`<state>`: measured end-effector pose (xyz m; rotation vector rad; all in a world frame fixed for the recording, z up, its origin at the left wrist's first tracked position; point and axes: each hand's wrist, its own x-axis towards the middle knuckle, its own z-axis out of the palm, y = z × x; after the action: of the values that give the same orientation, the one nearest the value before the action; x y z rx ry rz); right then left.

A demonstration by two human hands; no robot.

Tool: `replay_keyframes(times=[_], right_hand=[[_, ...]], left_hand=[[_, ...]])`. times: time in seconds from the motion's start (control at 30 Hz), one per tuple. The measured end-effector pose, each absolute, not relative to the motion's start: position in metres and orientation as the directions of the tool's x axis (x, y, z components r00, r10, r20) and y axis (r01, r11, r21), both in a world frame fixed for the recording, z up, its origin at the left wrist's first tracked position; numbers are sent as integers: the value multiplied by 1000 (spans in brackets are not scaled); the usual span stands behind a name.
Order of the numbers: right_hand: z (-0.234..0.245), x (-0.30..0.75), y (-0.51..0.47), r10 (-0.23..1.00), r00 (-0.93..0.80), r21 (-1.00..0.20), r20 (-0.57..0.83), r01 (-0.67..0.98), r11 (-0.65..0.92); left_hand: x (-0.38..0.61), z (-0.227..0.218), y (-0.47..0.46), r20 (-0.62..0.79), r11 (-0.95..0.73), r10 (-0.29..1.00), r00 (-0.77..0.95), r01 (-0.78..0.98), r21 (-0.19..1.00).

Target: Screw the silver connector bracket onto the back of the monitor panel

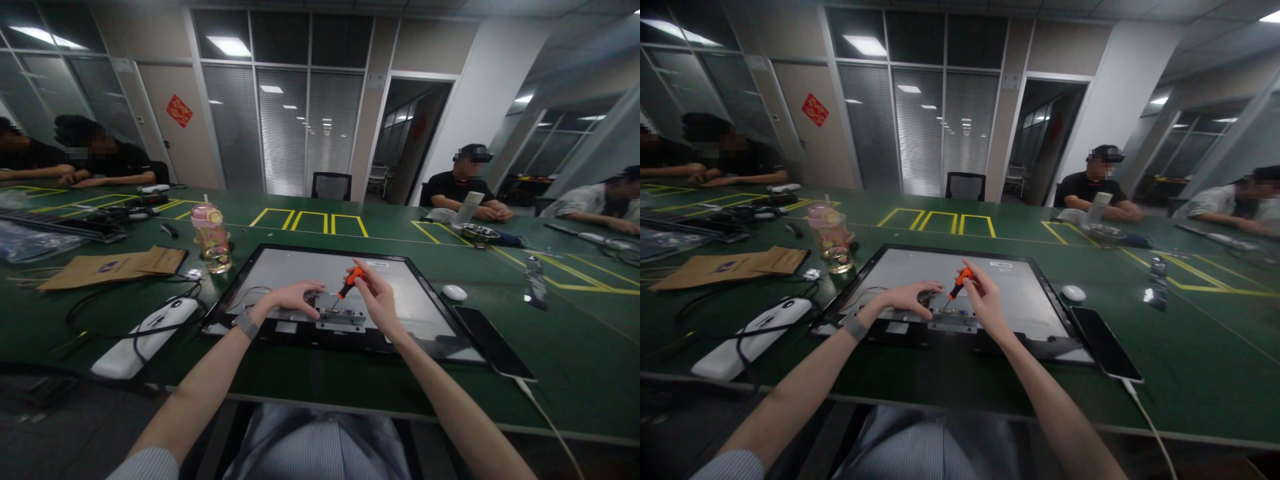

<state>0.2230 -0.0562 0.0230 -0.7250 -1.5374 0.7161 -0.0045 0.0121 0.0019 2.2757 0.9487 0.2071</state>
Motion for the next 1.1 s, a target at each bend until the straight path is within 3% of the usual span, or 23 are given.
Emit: replay_keyframes(times=[0.2,0.43,0.57,0.77,1.0,1.1], right_hand=[[25,224,-56,743,5,-734,669,158,660],[27,222,-58,764,9,-762,645,77,642],[24,221,-55,737,89,-742,670,113,661],[28,223,-58,726,50,-719,686,201,665],[25,226,-52,779,-32,-778,626,25,627],[26,228,-51,760,-34,-759,649,43,650]], left_hand=[[-5,-1,14,-92,-532,679,728,575,622],[-5,-1,15,-93,-527,677,730,569,631],[-5,-1,15,-109,-520,674,730,575,632],[-6,-2,16,-95,-529,670,736,563,635],[-5,1,13,-115,-520,678,726,585,623],[-5,1,14,-110,-529,667,737,572,627]])
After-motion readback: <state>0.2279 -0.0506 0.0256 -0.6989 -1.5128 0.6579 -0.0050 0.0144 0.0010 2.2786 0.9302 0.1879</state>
